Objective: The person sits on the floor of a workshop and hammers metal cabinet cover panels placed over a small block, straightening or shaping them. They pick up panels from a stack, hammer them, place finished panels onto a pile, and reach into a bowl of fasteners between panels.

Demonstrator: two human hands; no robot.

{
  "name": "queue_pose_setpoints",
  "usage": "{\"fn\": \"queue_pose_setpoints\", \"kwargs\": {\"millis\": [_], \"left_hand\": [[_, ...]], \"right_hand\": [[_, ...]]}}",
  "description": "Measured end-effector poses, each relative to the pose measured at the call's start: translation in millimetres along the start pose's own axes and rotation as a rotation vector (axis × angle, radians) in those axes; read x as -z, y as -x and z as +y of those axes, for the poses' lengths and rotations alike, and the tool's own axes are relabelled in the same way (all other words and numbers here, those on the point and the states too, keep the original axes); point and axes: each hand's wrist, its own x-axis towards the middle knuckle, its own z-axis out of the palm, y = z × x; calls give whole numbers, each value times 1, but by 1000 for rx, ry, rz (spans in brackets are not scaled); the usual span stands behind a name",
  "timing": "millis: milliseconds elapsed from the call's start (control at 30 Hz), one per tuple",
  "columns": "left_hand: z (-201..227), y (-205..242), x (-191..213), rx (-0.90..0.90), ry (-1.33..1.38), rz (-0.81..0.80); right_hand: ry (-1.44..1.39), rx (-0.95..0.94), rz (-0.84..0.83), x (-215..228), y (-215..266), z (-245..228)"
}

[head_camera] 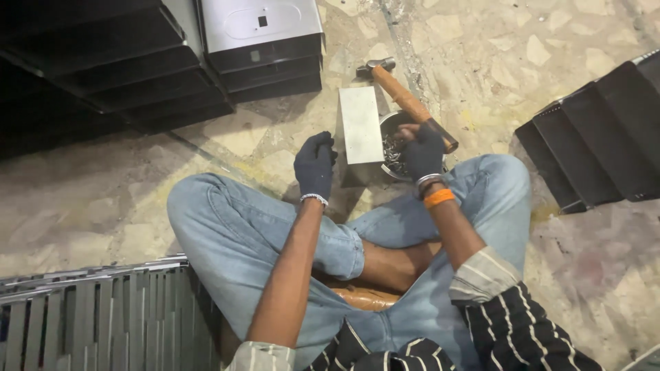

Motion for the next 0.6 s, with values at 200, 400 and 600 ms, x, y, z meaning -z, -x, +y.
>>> {"fn": "queue_pose_setpoints", "kwargs": {"millis": [200, 400, 600], "left_hand": [[-1, -2, -2, -8, 46, -7], [37, 14, -1, -236, -113, 3], [41, 17, 0, -367, -228, 62]], "right_hand": [[-803, -346, -217, 31, -9, -19], [-1117, -404, -406, 47, 8, -59], [-717, -260, -421, 59, 34, -129]]}}
